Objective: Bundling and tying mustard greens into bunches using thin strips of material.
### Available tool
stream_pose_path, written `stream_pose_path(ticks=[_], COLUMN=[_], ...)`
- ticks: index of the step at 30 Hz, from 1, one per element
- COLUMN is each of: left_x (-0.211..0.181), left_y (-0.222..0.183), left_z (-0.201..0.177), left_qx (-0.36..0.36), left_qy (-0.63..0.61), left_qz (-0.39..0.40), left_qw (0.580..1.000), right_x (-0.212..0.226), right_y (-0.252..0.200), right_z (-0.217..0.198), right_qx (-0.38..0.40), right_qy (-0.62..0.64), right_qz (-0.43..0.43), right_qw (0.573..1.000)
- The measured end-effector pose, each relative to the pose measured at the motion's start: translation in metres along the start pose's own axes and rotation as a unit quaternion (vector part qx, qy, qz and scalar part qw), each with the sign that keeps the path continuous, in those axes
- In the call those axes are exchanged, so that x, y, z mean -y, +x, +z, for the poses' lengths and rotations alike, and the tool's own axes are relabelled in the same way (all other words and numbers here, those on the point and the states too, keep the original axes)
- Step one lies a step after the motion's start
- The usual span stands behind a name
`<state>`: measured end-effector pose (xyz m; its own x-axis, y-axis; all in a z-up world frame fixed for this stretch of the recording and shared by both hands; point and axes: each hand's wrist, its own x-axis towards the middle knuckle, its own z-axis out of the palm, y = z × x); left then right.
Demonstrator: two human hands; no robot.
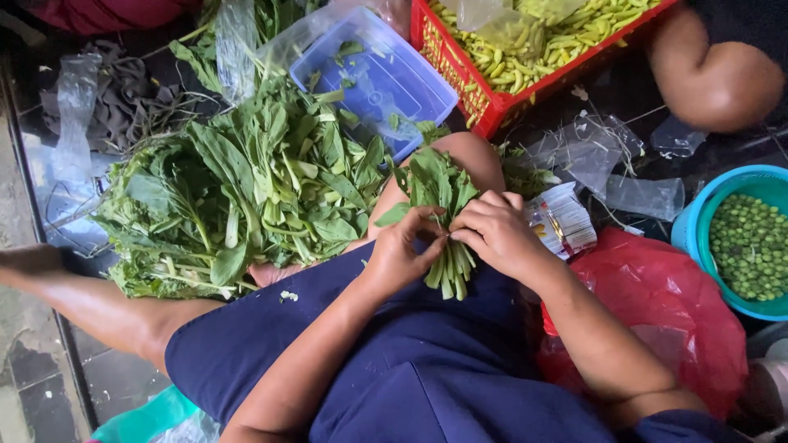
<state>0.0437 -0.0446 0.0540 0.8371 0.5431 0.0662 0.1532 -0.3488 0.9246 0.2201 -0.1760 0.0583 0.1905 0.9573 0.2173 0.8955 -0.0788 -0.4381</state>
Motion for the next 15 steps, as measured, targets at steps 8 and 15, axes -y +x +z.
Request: stream_pose_path(ticks=[8,15], left_x=[-0.011,-0.007], left_y=[0.004,0.007], left_z=[0.004,0.009], left_qx=[-0.051,-0.101], left_qy=[0.147,0.243], left_qz=[0.105,0.242], left_qw=[0.982,0.934], right_x=[0.004,-0.009], right_y=[0.002,-0.003], right_z=[0.003,0.006], right_qx=[-0.007,0.029], right_qy=[0.012,0.05], right_qz=[0.007,0.019], right_qw=[1.0,0.998])
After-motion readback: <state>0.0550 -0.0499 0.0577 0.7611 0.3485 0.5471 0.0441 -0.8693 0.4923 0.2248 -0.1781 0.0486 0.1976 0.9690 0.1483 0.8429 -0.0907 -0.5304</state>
